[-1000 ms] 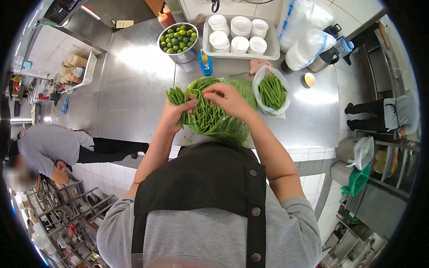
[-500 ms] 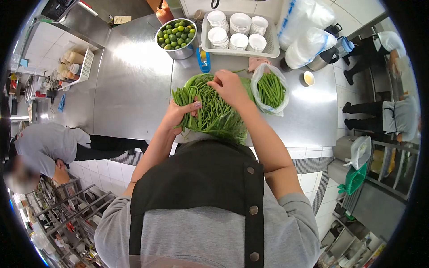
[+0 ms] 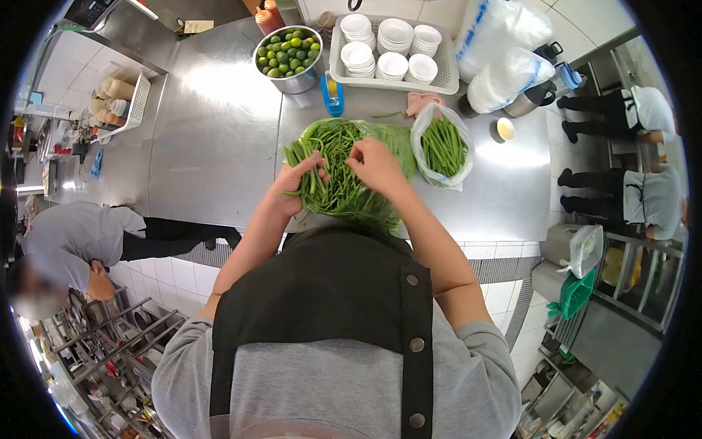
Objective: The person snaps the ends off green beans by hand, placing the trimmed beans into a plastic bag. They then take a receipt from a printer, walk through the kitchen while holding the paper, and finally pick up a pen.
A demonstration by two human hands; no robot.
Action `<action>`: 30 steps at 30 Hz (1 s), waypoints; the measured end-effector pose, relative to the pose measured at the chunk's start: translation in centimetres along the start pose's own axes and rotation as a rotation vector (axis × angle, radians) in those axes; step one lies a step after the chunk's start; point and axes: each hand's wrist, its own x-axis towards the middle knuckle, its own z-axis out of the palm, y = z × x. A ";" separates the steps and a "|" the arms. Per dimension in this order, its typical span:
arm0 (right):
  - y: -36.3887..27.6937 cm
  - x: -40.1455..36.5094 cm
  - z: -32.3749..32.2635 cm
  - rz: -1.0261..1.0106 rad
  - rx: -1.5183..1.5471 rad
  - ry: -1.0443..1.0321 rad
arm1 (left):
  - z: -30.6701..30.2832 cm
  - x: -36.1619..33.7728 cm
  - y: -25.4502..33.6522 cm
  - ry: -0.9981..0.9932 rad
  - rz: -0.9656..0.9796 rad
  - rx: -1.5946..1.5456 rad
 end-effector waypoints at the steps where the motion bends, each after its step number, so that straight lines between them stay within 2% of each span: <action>1: -0.3 0.5 -0.4 0.019 0.138 -0.009 | 0.1 0.0 0.0 -0.021 0.014 0.058; 4: -1.5 1.2 -2.2 0.046 0.592 -0.139 | 1.1 -0.5 0.2 -0.060 0.051 0.183; 7: -3.7 0.9 -3.0 0.014 0.758 -0.159 | 1.1 0.0 0.3 -0.102 0.056 0.248; 10: -4.1 0.8 -2.8 0.029 0.765 -0.144 | 2.2 -0.1 0.9 -0.110 0.159 0.383; 13: -3.5 1.1 -2.5 -0.005 0.669 -0.075 | 2.6 -0.4 1.3 -0.134 0.209 0.451; 16: -3.4 1.1 -2.3 -0.133 0.349 0.022 | 2.3 -0.9 1.5 -0.163 0.160 0.492; 19: -4.4 0.6 -1.6 -0.395 -0.007 0.275 | 2.0 -0.7 1.4 -0.115 0.071 0.359; 22: -3.5 1.0 0.6 -0.489 -0.113 0.398 | 1.2 -0.2 1.1 -0.146 0.045 0.243; 25: 0.1 2.2 2.2 -0.363 -0.131 0.435 | 1.5 -1.6 1.5 -0.185 -0.007 0.201; 28: -0.6 0.8 0.4 -0.053 -0.307 0.060 | 0.9 -2.0 2.0 -0.190 -0.017 -0.047; 30: -0.4 0.4 0.2 0.057 0.081 -0.144 | -0.4 -1.4 2.4 -0.319 -0.071 -0.368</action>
